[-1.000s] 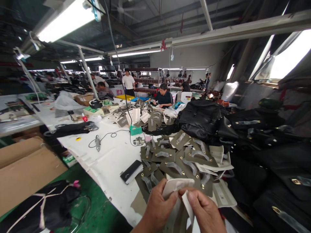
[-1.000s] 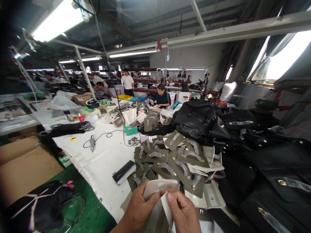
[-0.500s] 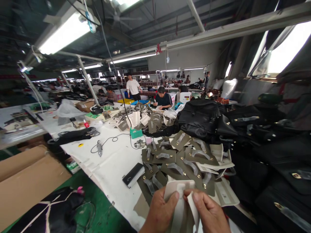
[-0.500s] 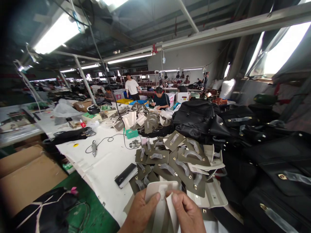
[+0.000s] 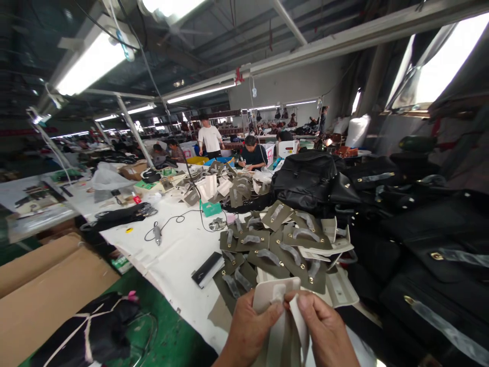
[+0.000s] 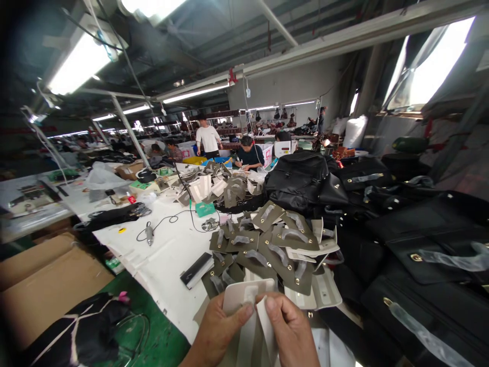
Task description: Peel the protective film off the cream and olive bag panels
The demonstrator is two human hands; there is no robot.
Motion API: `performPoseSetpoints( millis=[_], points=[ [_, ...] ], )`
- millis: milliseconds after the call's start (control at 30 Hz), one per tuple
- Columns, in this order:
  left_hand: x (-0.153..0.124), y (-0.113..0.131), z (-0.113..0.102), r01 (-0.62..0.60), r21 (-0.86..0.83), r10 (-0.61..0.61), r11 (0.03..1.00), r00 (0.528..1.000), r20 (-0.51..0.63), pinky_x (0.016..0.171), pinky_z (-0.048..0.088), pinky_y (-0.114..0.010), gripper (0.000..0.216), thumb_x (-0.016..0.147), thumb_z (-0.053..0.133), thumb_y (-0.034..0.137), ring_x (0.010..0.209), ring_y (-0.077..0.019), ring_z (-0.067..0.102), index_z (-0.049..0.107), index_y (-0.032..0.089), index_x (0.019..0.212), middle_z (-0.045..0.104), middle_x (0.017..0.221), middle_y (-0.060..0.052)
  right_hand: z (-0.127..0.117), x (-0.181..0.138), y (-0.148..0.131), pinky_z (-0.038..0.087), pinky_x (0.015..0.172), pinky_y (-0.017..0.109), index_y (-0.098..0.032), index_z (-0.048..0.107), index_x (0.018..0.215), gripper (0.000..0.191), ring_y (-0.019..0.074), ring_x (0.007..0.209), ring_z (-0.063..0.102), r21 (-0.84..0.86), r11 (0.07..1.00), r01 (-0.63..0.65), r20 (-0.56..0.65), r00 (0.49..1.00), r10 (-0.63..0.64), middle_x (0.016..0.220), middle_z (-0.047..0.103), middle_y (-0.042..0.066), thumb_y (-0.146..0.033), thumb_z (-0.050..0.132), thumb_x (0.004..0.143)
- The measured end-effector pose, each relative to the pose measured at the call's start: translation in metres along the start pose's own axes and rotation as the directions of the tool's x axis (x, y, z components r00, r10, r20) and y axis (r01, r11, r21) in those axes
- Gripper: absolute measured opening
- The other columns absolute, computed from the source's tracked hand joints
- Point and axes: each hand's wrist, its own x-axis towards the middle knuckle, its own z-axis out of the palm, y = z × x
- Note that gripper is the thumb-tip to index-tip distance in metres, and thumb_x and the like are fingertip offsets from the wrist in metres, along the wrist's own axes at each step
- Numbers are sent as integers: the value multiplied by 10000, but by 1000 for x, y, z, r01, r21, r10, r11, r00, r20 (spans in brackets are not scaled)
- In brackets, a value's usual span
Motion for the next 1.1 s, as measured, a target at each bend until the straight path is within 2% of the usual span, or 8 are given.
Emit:
performPoseSetpoints(
  millis=[133, 233, 367, 467, 633, 733, 833, 1100],
  points=[
    [-7, -4, 16, 14, 40, -11, 999, 998, -58, 685, 518, -272, 436, 732, 822, 481, 745, -207, 645, 760, 111, 953, 750, 866, -95, -15, -4, 0, 511, 761, 311, -195, 740, 859, 514, 250, 811, 630, -2, 1000, 8, 15, 1000, -8, 875, 711, 78, -695, 618, 840],
    [-16, -6, 25, 31, 101, -16, 994, 990, -143, 673, 521, -265, 439, 734, 814, 502, 738, -205, 651, 767, 117, 938, 755, 848, -93, -25, -4, 5, 508, 777, 305, -195, 747, 882, 513, 260, 856, 639, -29, 1000, 5, 76, 997, -3, 895, 713, 80, -688, 607, 855],
    [-26, -9, 29, 74, 140, -45, 987, 978, -203, 696, 544, -291, 476, 734, 803, 533, 767, -232, 677, 767, 116, 961, 769, 870, -113, -31, -1, 13, 503, 763, 300, -181, 760, 894, 526, 265, 867, 646, -12, 1000, -1, 181, 984, 3, 908, 720, 92, -683, 604, 863],
    [-30, -12, 27, 94, 127, -64, 987, 973, -220, 686, 546, -294, 495, 735, 799, 542, 759, -234, 681, 763, 113, 978, 771, 872, -122, -31, -1, 15, 492, 726, 290, -176, 765, 904, 528, 251, 833, 638, 6, 1000, -3, 214, 977, 1, 913, 721, 94, -677, 605, 867],
    [-28, -13, 27, 57, 90, -37, 994, 978, -203, 684, 546, -282, 484, 728, 809, 531, 749, -221, 679, 768, 113, 967, 770, 868, -119, -25, -4, 10, 489, 738, 278, -179, 750, 856, 504, 241, 826, 631, -2, 1000, 5, 142, 990, -5, 855, 702, 72, -669, 632, 851],
    [-24, -13, 22, 54, 61, -40, 997, 978, -205, 660, 547, -278, 473, 726, 809, 530, 717, -215, 673, 766, 106, 932, 764, 829, -115, -19, -6, 9, 450, 642, 246, -173, 701, 755, 520, 186, 699, 564, -9, 1000, -10, 84, 996, 11, 729, 646, 40, -675, 614, 862],
    [-22, -15, 11, 66, 58, -50, 996, 967, -249, 611, 546, -277, 481, 717, 813, 541, 666, -215, 670, 758, 98, 897, 755, 782, -114, -11, -7, 11, 383, 555, 233, -167, 627, 657, 558, 144, 588, 472, -29, 999, -38, 80, 996, 41, 615, 566, 9, -685, 604, 864],
    [-23, -15, -24, 81, -72, -100, 994, 942, -321, 629, 575, -309, 500, 684, 854, 507, 701, -255, 709, 736, 107, 962, 760, 802, -115, 14, -9, 13, 365, 557, 247, -177, 570, 620, 567, 148, 583, 458, -51, 998, -44, 106, 993, 49, 596, 536, 0, -691, 601, 856]
  ],
)
